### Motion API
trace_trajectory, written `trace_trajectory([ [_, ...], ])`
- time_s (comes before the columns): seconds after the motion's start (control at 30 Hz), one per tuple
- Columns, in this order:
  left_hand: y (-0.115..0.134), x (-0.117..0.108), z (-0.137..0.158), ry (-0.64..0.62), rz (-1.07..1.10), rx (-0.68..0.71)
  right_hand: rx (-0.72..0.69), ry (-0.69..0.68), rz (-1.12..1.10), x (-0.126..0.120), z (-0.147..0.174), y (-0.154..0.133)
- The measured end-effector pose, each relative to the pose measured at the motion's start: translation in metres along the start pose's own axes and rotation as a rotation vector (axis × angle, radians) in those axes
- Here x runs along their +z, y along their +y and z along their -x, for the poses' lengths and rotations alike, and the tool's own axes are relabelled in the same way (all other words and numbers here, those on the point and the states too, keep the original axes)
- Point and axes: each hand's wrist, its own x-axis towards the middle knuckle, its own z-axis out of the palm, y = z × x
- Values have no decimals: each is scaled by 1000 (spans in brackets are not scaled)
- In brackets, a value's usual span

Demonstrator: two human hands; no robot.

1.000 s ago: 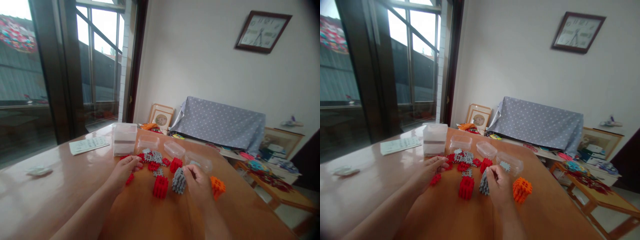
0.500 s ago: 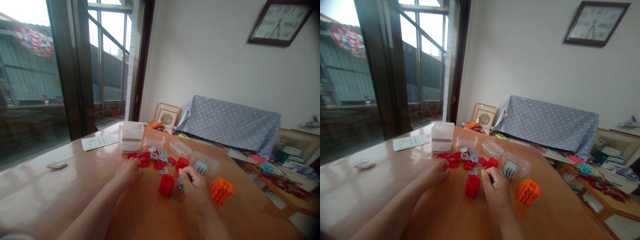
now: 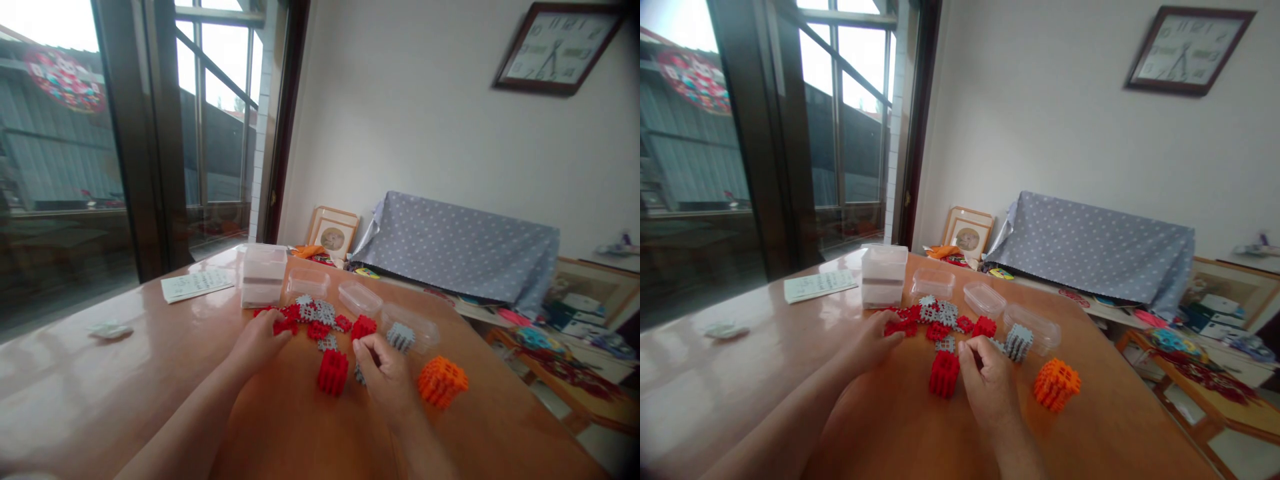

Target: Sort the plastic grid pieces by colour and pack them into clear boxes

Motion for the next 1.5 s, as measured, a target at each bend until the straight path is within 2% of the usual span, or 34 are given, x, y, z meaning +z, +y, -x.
trace_trajectory([
  [0.07, 11, 5, 3, -53, 417, -114, -5, -4, 1, 2, 1, -1],
  [0.17, 23, 16, 8, -216, 983, -333, -35, -28, 22, 9, 3, -3],
  [0.23, 25, 23, 11, -249, 1186, -447, -51, -55, 25, 16, 4, -4],
  [0.3, 27, 28, 14, -242, 1269, -493, -58, -83, 19, 24, 6, -5],
  [0.47, 31, 31, 20, -329, 1330, -502, -31, -88, 100, 37, 8, -4],
  [0.67, 35, 39, 28, -383, 1353, -337, 78, -53, 162, 42, 10, -2],
  [0.8, 39, 42, 33, -425, 1296, -336, 20, -24, 199, 46, 11, -4],
  [0.93, 43, 40, 35, -450, 1241, -321, -98, -14, 139, 39, 10, -8],
  [1.03, 42, 39, 36, -457, 1195, -318, -118, -67, 36, 30, 8, -12],
  [1.2, 40, 42, 37, -472, 1155, -343, -4, -168, -137, 30, 8, -16],
  [1.3, 41, 41, 38, -479, 1193, -306, 80, -150, -202, 34, 8, -14],
  [1.4, 43, 38, 38, -492, 1291, -260, 75, -119, -165, 35, 6, -9],
  [1.5, 45, 36, 39, -495, 1355, -281, 90, -31, -144, 36, 5, -4],
])
